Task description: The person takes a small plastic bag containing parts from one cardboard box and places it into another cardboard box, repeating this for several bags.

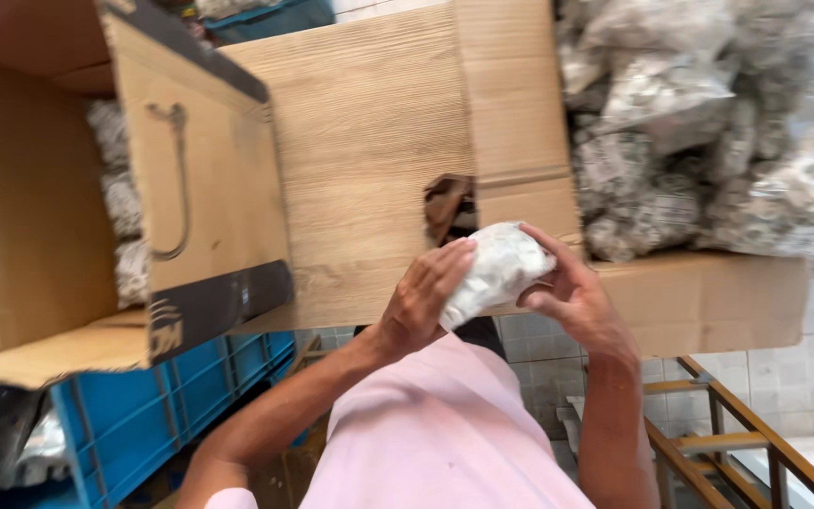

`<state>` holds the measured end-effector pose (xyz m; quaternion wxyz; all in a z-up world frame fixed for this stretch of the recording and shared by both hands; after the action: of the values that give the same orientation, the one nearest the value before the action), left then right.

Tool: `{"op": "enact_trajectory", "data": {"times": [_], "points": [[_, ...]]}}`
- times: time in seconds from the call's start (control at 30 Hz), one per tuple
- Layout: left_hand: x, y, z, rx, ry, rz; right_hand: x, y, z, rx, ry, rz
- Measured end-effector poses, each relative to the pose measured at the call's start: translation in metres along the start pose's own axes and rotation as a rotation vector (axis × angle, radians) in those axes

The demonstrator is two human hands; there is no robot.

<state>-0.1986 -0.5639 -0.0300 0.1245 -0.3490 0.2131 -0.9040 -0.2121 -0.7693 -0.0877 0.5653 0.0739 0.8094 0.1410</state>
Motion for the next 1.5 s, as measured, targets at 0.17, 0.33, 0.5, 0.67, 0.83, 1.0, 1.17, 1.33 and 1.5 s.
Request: {"op": "enact_trajectory", "data": {"times": [0.17, 0.33, 0.5, 0.67, 0.83, 1.0, 1.17, 1.33, 1.5], "points": [[-0.064, -0.041, -0.097, 0.2, -0.738, -0.223, 0.068, 0.096, 0.039, 0.071, 0.071, -0.301], [-0.152, -0.027, -0.192, 0.237, -1.441, -0.411, 0.137, 0.152, 0.079, 0.244, 0.335, -0.133], [-0.213, -0.019, -0.248, -0.142, -1.413, -0.123, 0.193, 0.131, 0.132, 0.241, 0.158, -0.491], [-0.241, -0.014, -0.268, -0.347, -1.101, 0.254, 0.239, 0.112, 0.156, 0.185, 0.069, -0.942], [-0.238, -0.016, -0.226, -0.403, -0.82, 0.31, 0.251, 0.113, 0.161, 0.134, 0.007, -0.973], [-0.216, -0.022, -0.211, -0.491, -0.926, 0.161, 0.232, 0.132, 0.135, 0.125, -0.199, -1.007], [-0.234, -0.005, -0.238, -0.604, -0.415, 0.62, 0.245, 0.14, 0.099, 0.059, -0.206, -1.179], [-0.228, -0.016, -0.229, -0.676, -0.434, 0.522, 0.244, 0.134, 0.093, 0.066, -0.34, -1.252], [-0.236, -0.011, -0.234, -0.666, -0.416, 0.602, 0.252, 0.127, 0.1, 0.027, -0.276, -1.199]]}}
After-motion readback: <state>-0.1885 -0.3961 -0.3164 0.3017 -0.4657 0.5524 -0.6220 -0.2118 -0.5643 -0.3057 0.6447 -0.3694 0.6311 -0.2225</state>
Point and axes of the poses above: each hand's wrist, its own z-axis towards the middle knuckle, its own y-axis out of the palm, x = y × z, the point moved 4 cm from there along z, towards the middle knuckle, and after that the axes turned 6 degrees about x, right-handed, at the moved point
